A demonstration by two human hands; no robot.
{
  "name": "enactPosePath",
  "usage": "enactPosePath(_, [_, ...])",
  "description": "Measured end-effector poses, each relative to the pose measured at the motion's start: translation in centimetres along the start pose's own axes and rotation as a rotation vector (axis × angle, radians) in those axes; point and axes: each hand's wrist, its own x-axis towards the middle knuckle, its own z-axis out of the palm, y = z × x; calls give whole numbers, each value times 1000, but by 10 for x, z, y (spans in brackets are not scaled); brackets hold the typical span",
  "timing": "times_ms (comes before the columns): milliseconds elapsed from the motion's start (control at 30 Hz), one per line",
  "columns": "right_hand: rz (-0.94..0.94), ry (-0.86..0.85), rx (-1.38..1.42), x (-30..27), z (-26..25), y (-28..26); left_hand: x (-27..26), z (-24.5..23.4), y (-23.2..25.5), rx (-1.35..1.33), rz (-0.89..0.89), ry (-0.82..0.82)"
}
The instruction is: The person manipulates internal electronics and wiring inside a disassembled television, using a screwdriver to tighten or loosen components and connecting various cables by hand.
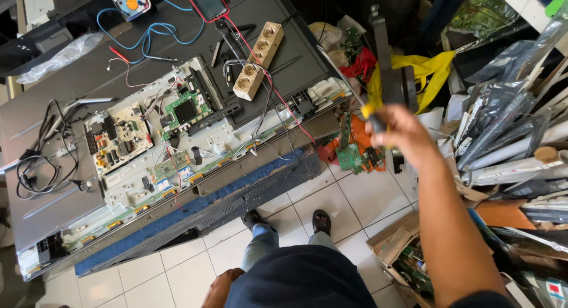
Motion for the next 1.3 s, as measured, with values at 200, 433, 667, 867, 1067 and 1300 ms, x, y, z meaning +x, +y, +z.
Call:
enactPosePath(200, [796, 12, -237, -111, 44, 161, 29, -1, -14, -15, -160, -83])
enactPosePath(433, [742, -311, -523, -162, 119, 207, 37, 8, -46, -157, -112, 50])
enactPosePath(667, [411, -568, -831, -65, 137, 165, 25, 5, -71, -319, -85, 47])
enactPosePath(867, [79, -148, -834, 1, 159, 181, 33, -10, -103, -381, -139, 1])
enactPosePath(1067, [71, -433, -708, -5, 266, 115, 53, -84, -113, -822, 83, 21])
enactPosePath(1300, [204, -185, -851, 61, 350, 89, 30, -235, -82, -737, 366, 206])
